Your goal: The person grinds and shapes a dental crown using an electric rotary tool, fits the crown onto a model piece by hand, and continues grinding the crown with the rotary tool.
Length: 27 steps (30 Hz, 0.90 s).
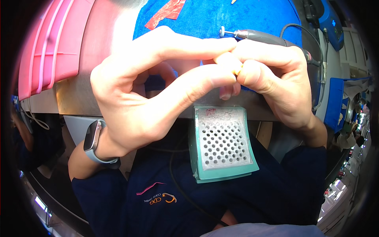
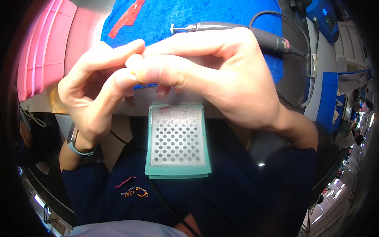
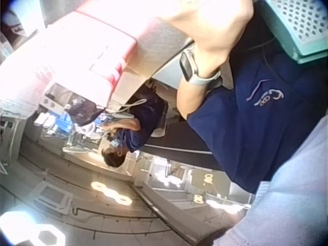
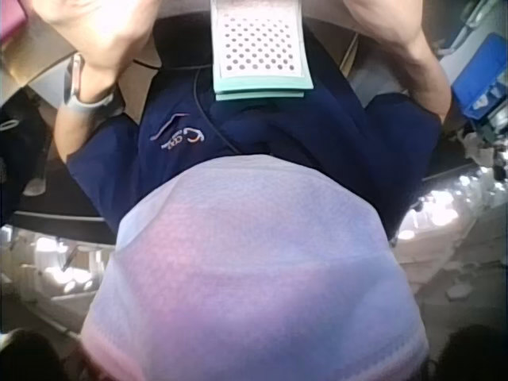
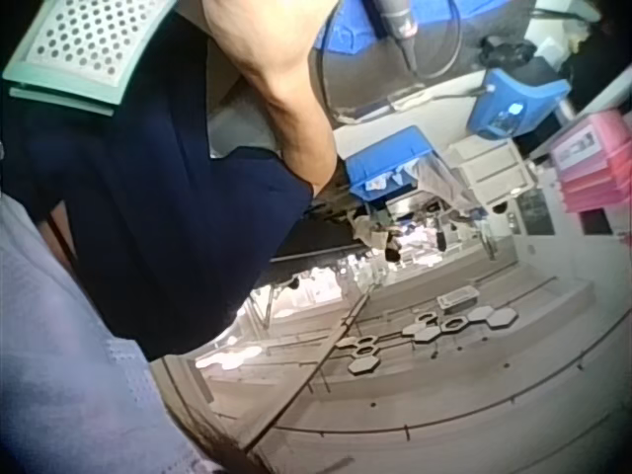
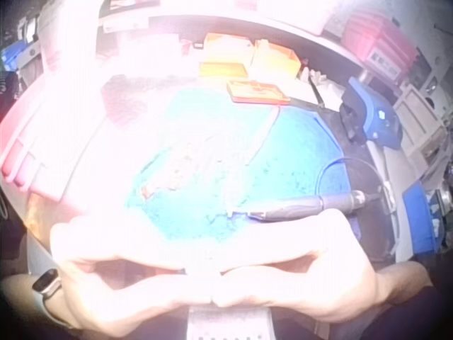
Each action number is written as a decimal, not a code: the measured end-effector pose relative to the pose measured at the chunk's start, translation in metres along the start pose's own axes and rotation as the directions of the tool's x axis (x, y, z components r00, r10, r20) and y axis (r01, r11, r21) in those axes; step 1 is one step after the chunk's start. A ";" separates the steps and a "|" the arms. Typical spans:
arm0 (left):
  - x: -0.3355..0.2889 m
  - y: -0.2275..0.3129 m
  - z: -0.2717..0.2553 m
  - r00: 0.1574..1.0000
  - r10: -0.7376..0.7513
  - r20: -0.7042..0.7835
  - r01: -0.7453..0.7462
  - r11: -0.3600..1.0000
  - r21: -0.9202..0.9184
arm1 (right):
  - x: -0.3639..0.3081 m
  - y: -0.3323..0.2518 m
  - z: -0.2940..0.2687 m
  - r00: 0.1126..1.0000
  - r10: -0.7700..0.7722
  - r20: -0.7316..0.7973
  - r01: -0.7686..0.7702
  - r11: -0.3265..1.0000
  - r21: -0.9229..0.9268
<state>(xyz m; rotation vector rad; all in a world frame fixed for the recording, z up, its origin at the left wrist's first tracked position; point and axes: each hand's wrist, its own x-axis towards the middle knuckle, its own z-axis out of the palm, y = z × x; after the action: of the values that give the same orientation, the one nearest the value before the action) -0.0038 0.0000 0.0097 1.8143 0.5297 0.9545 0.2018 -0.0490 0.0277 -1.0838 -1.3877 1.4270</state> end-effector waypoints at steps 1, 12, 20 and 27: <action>0.000 0.001 0.000 1.000 -0.007 0.001 0.007 1.000 0.012 | 0.000 0.000 0.000 1.000 0.002 0.001 -0.002 1.000 -0.005; 0.001 -0.001 0.001 1.000 -0.001 0.018 0.001 1.000 0.004 | 0.001 -0.002 -0.001 1.000 -0.026 0.006 0.026 0.999 -0.044; 0.003 -0.007 0.006 0.991 -0.060 -0.117 0.061 0.998 0.009 | 0.002 -0.002 0.002 0.997 -0.062 -0.044 0.057 0.992 -0.113; 0.003 -0.005 0.003 0.986 -0.089 -0.143 0.104 0.989 0.104 | 0.002 -0.009 -0.004 0.992 -0.075 -0.106 0.025 0.910 -0.413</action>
<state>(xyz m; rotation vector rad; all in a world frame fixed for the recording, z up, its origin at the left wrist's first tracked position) 0.0006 0.0030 0.0063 1.8114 0.7635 1.0057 0.2049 -0.0460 0.0367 -1.3634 -1.6588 1.0342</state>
